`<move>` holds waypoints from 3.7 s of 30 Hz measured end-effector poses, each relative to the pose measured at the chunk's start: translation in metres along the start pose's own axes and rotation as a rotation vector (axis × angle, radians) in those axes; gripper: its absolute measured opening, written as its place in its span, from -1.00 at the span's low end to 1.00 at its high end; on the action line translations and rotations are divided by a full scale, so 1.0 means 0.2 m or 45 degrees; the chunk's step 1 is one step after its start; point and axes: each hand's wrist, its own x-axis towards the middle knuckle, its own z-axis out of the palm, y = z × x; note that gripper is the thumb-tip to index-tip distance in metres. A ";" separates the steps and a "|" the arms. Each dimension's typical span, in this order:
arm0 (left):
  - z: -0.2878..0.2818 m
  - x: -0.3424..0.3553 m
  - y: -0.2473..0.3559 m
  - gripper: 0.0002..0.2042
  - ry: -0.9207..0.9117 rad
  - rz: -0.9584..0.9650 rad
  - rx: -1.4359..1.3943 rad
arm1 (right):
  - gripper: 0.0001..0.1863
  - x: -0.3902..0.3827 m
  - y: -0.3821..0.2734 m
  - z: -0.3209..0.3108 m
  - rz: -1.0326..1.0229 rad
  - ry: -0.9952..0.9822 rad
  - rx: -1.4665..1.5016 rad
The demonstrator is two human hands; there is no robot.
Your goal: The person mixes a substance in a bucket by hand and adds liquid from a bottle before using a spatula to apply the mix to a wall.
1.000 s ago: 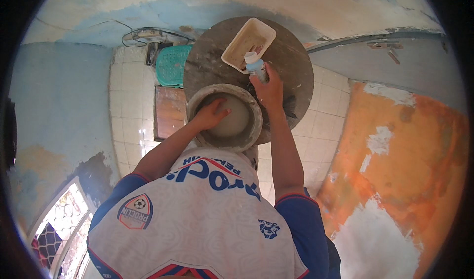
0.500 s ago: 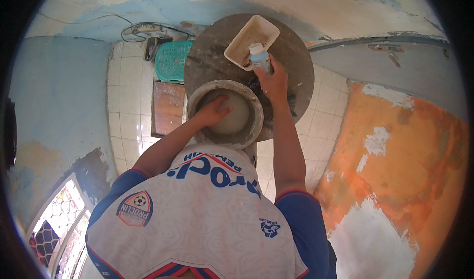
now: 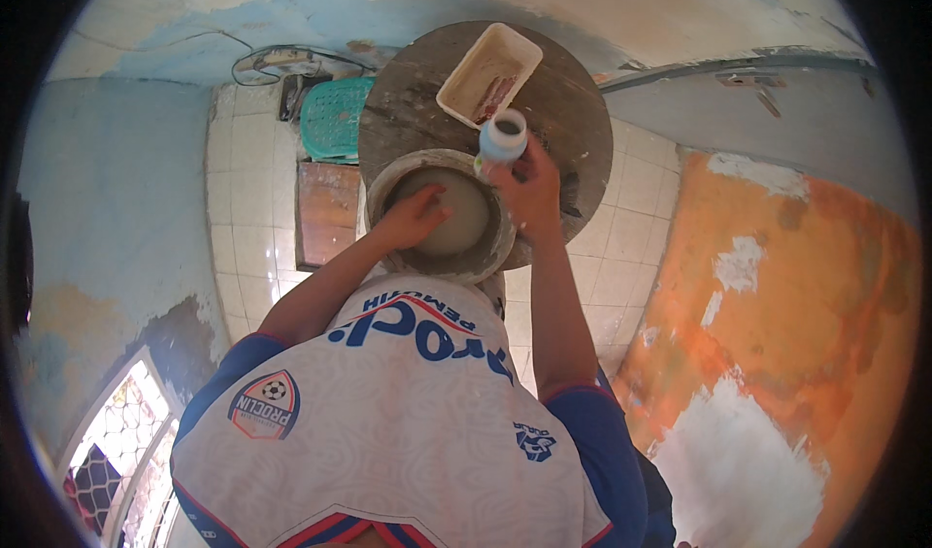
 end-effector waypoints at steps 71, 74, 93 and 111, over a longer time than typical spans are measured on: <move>-0.02 -0.52 0.33 -0.64 0.839 0.243 -0.597 | -0.96 -0.11 -0.29 -0.32 -0.167 -0.288 -0.294; -0.20 -0.55 0.33 -0.50 0.732 0.251 -0.872 | -0.96 -0.32 -0.49 -0.18 -0.176 -0.409 -0.136; -1.05 -1.54 -0.33 -0.27 0.502 1.006 -2.045 | -0.77 -1.08 -0.67 1.42 -0.363 -0.758 -0.367; -1.56 -1.65 -0.56 -0.18 1.517 1.380 -1.535 | -0.69 -0.87 -1.01 2.49 -1.522 -0.612 -0.730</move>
